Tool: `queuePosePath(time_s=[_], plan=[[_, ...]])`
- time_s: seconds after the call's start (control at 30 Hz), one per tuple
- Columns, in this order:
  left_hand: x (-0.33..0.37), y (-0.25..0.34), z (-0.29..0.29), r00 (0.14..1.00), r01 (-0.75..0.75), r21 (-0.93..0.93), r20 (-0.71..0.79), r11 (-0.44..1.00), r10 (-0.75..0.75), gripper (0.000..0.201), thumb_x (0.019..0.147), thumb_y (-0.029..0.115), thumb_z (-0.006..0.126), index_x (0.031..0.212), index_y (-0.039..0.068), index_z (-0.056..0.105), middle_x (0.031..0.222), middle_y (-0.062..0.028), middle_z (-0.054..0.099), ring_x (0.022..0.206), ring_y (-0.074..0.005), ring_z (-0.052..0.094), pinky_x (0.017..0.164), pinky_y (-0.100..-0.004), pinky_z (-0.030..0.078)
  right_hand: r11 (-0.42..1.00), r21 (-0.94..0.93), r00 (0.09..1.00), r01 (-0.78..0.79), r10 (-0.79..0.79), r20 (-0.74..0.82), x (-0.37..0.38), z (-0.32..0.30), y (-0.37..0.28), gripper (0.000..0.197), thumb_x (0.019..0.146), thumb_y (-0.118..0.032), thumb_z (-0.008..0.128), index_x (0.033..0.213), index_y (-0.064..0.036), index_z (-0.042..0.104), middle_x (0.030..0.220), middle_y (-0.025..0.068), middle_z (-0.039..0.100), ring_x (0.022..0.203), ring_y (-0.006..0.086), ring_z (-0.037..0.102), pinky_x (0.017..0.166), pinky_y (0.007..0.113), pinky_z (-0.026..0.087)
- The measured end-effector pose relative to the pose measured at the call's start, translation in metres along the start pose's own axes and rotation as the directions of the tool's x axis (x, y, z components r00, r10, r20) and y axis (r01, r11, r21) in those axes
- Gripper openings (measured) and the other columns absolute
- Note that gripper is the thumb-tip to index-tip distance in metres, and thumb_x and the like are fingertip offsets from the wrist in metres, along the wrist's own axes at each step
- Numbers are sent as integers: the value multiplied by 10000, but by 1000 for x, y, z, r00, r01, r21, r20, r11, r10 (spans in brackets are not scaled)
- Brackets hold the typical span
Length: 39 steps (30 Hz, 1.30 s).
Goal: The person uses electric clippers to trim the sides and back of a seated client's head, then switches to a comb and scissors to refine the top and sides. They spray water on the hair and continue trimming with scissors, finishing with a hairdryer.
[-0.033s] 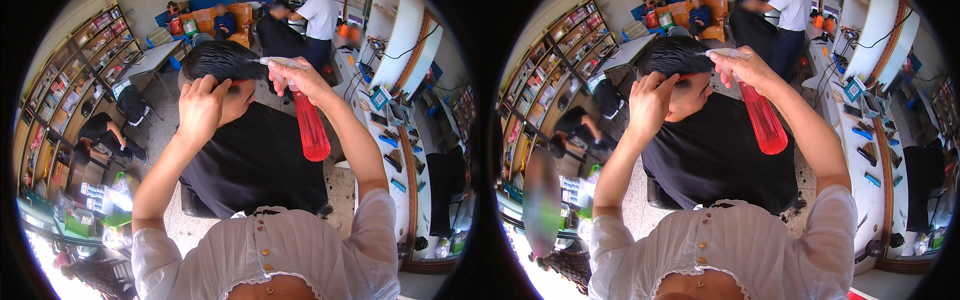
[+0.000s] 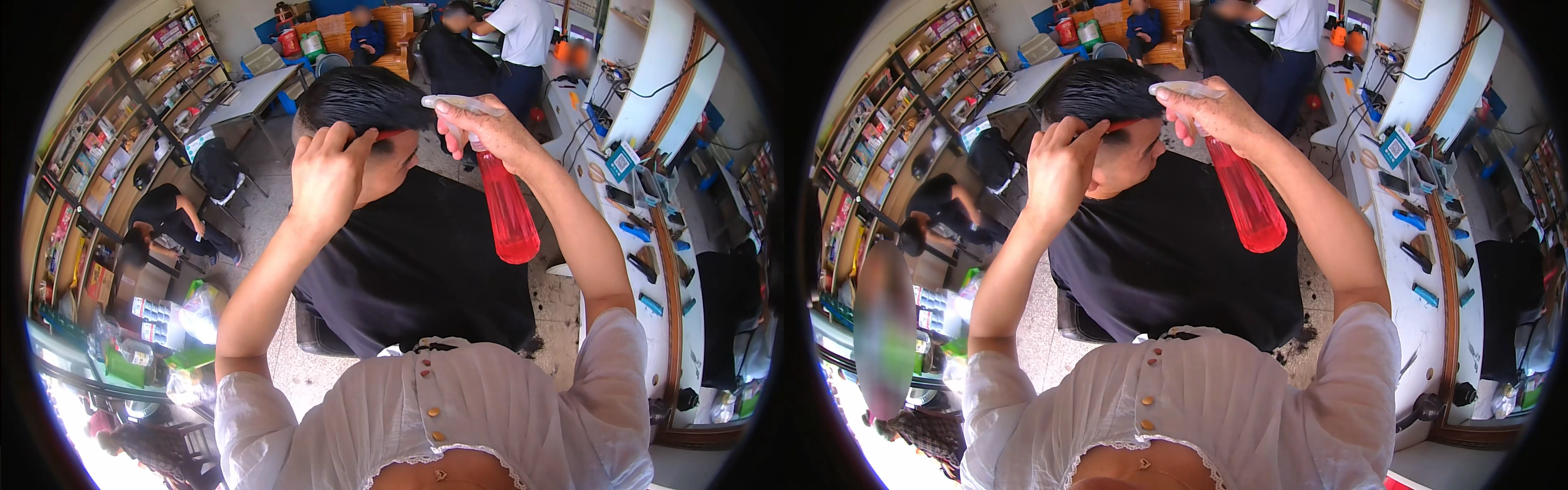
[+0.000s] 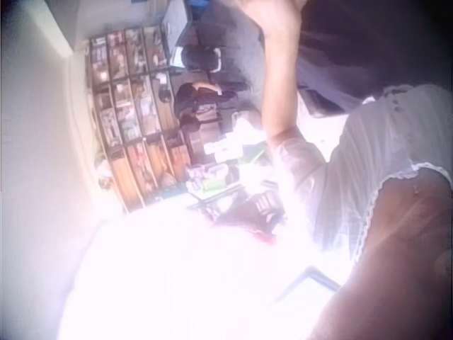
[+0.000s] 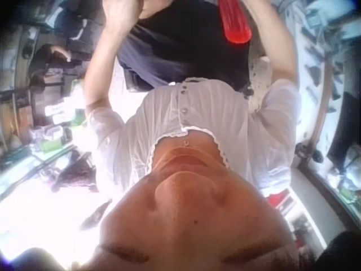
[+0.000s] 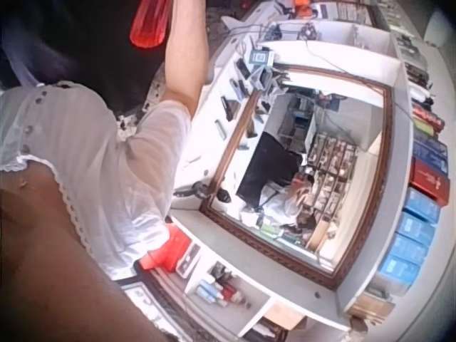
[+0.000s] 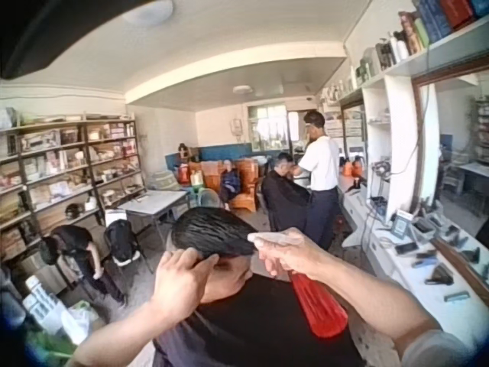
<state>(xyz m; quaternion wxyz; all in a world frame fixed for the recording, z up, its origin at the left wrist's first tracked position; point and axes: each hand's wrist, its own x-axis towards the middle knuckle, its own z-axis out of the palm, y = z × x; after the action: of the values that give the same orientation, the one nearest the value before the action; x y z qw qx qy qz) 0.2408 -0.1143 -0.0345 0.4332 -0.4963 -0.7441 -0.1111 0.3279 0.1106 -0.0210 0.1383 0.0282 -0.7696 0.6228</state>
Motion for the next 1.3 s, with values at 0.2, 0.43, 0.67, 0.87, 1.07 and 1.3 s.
queuePosePath(time_s=[0.2,0.43,0.67,0.87,1.07,1.3], plan=[[-2,-12,3,998,61,-82,-22,995,-63,266,755,110,636,1018,136,671,799,-3,544,750,-176,541,656,-305,381,995,-55,995,86,-83,53,-2,23,-3,359,878,-385,558,805,-37,606,579,16,561,512,72,526,475,209,355],[-5,-24,5,986,161,-320,15,934,-165,243,734,83,664,974,101,688,835,-30,592,733,-208,579,685,-313,429,987,-43,987,156,-154,44,-1,40,0,363,882,-335,585,1034,-6,605,606,-4,550,538,58,508,508,209,419],[-18,-44,-8,964,242,-667,248,705,-96,281,701,-19,675,976,33,673,882,-87,649,825,-206,616,767,-279,480,975,-38,976,218,-218,14,2,58,6,322,900,-329,556,878,-14,617,588,1,546,548,60,517,488,203,384],[-21,-71,-13,962,234,-519,243,822,-120,305,680,-25,681,976,51,675,870,-82,648,812,-214,613,759,-292,482,983,-1,981,185,-184,-67,-7,60,-7,377,904,-349,540,975,15,608,633,26,572,612,70,536,494,195,372],[1,-80,-14,973,217,-513,186,831,-140,310,707,3,678,1013,50,665,854,-88,627,780,-203,591,729,-281,467,981,6,973,195,-193,-124,-12,52,11,354,889,-363,571,913,-12,611,686,3,594,628,43,536,500,186,386],[16,-100,2,937,344,-596,176,725,-300,267,792,100,666,1057,71,662,866,-84,638,795,-137,574,767,-256,443,989,21,984,143,-140,-113,-3,66,10,387,873,-340,606,1063,-4,608,716,1,597,668,44,541,590,191,433]])
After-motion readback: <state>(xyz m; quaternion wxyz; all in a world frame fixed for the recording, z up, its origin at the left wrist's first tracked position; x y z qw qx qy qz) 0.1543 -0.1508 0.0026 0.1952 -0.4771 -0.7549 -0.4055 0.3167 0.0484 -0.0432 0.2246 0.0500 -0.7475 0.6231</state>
